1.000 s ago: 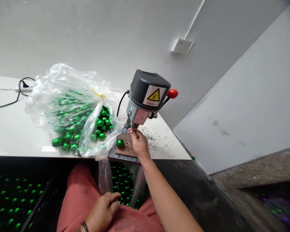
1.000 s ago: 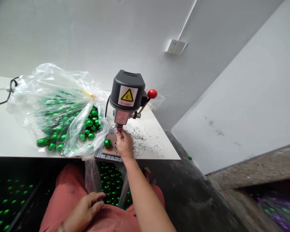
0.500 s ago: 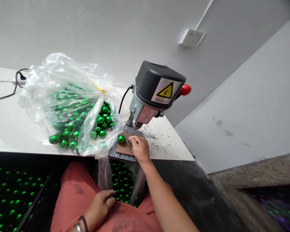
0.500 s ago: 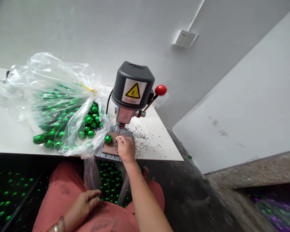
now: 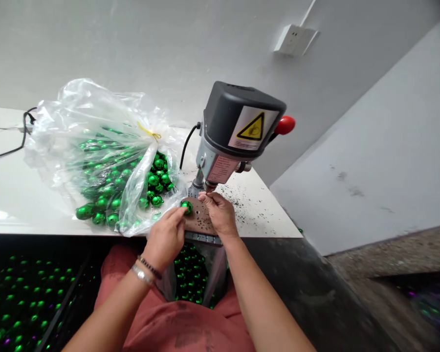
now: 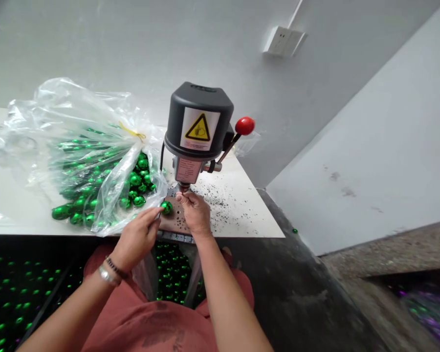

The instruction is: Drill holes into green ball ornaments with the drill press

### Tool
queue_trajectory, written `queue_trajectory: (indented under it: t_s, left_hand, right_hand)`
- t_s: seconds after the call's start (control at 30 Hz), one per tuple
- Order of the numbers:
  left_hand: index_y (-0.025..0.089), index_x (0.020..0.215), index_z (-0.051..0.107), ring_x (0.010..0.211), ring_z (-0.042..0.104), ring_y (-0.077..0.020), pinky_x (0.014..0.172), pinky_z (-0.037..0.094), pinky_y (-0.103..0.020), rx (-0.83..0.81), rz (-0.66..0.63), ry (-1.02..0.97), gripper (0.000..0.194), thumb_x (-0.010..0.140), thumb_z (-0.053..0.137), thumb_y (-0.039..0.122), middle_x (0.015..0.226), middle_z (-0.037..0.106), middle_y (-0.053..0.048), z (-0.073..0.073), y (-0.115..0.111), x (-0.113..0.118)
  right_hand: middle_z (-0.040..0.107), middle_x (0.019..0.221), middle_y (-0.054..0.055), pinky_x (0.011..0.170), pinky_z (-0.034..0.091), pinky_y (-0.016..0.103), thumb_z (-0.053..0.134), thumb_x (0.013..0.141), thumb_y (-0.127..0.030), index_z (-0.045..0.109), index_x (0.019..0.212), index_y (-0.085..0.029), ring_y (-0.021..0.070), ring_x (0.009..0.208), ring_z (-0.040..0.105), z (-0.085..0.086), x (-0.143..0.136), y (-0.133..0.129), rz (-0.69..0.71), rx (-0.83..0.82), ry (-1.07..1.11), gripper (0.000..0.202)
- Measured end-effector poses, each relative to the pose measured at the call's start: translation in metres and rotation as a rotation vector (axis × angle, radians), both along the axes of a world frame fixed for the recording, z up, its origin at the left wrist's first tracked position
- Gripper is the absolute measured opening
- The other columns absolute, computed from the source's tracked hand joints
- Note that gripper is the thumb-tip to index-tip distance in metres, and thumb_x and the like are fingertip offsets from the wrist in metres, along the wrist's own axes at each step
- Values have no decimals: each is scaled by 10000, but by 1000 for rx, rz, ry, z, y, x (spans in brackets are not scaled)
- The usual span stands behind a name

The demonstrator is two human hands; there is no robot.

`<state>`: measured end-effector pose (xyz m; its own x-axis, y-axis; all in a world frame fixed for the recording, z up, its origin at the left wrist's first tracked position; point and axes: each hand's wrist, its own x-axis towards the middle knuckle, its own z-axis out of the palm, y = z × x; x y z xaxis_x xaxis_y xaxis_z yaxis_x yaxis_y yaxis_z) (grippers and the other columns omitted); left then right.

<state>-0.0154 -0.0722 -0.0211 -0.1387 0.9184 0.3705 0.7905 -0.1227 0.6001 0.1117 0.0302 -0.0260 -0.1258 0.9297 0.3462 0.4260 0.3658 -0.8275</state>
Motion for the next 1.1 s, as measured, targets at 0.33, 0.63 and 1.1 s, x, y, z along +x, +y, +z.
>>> queue_trajectory:
  t_s: [0.33,0.63,1.1]
  left_hand:
    - [136,1117,592,1024,564,-255,913,419,-389,-260,35,-109,382,748,572,233,1080,627,-126,8,33,2]
    - [197,1130,558,694,592,-121,544,419,-186,-389,-277,-1562,522,642,729,268,821,610,-29,21,-46,10]
    - [147,1047,616,718,628,-141,502,421,-153,-480,-282,-1927,361,699,673,222,891,628,-81,18,-74,19]
  right_hand:
    - [691,719,-17,685,440,222,459,823,-396,647,789,-224,110,717,620,-4,-6,-5,-3,60,-134,257]
    - [669,682,-7,665,405,219,432,841,-332,655,820,-209,110,698,577,-8,-2,-6,-9,102,-271,255]
    - [654,779,140,711,303,321,353,857,-334,615,790,-131,217,808,559,9,-8,-19,-136,202,-666,338]
